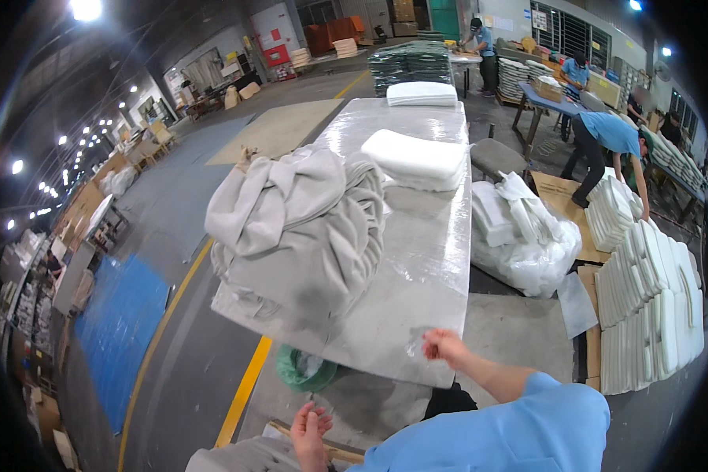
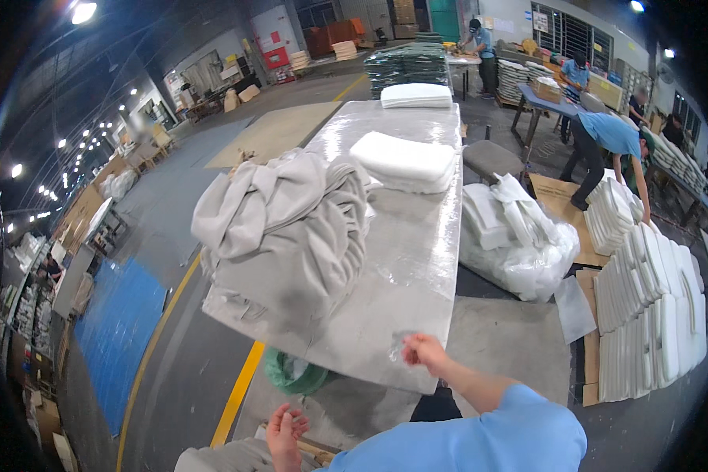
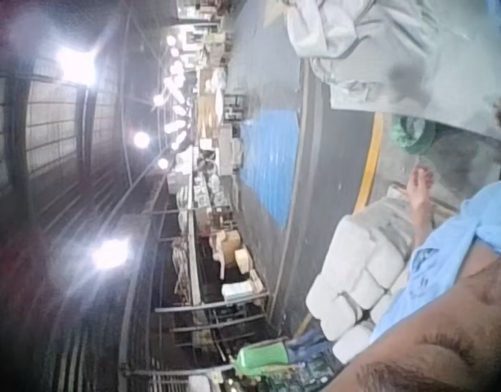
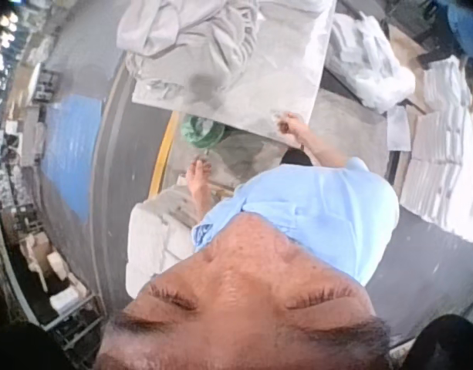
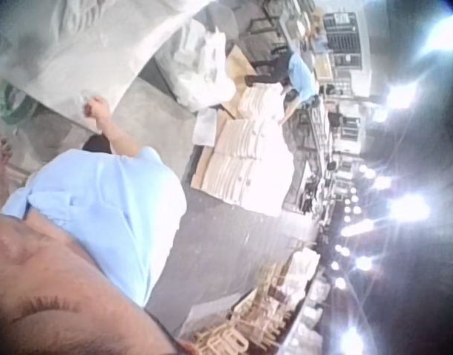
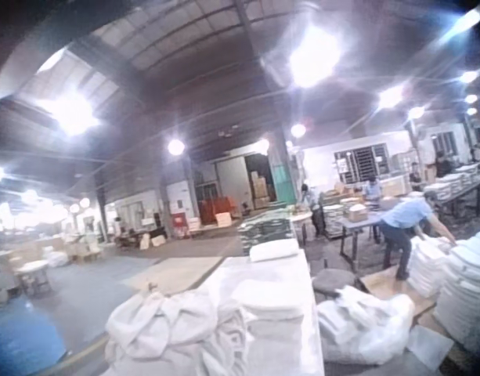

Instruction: The person inserts white foam cushions into grey fabric covers by hand. The person repeatedly picks up a foam cushion and a cover, inserts the foam, and places the finished cushion on a nearby stack.

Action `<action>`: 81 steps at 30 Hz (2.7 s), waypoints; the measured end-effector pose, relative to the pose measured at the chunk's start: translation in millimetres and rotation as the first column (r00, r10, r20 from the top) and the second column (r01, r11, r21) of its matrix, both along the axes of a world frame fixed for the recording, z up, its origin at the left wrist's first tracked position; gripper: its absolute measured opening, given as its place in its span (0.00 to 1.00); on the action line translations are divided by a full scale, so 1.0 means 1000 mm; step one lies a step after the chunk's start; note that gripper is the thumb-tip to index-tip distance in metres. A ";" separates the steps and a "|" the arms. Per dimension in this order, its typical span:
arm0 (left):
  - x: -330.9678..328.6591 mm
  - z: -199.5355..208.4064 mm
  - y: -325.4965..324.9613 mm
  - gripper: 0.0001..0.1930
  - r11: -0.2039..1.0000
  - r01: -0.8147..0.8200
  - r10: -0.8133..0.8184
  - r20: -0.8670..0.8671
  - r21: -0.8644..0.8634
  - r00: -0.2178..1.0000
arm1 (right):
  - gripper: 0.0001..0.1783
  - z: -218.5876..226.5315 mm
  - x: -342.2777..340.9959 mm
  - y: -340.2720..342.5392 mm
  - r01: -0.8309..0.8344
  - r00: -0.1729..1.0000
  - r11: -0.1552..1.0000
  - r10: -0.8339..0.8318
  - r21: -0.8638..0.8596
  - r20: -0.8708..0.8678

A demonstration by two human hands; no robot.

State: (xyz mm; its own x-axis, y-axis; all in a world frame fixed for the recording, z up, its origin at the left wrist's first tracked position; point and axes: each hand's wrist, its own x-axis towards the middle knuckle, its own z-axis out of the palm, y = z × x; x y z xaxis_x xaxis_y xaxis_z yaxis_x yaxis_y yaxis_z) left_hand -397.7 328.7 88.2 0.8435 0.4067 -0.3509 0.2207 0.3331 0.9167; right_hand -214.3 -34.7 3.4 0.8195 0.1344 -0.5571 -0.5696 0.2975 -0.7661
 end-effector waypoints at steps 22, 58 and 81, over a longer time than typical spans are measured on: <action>0.098 -0.047 -0.194 0.18 0.938 -0.178 0.255 -0.249 0.296 0.934 | 0.44 0.112 0.606 -0.159 0.905 0.424 0.425 -0.902 -0.012 0.076; 0.138 0.064 -0.121 0.38 0.502 0.026 -0.168 0.068 0.864 0.984 | 0.30 0.248 0.106 0.118 -0.156 -0.383 0.052 0.917 -0.986 0.109; 0.010 -0.068 -0.093 0.32 0.649 0.038 -0.069 0.009 0.760 0.998 | 0.11 0.391 0.206 0.326 0.141 -0.539 0.898 0.422 -0.417 0.729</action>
State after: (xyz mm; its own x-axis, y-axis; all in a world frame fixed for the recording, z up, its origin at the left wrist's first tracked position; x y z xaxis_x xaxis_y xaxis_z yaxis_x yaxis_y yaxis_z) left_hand -388.1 236.0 20.3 0.8772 0.4720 0.0882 0.1797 -0.4931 0.8512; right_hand -8.8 290.9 394.1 0.0396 0.5349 0.8440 0.9851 0.1203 -0.1225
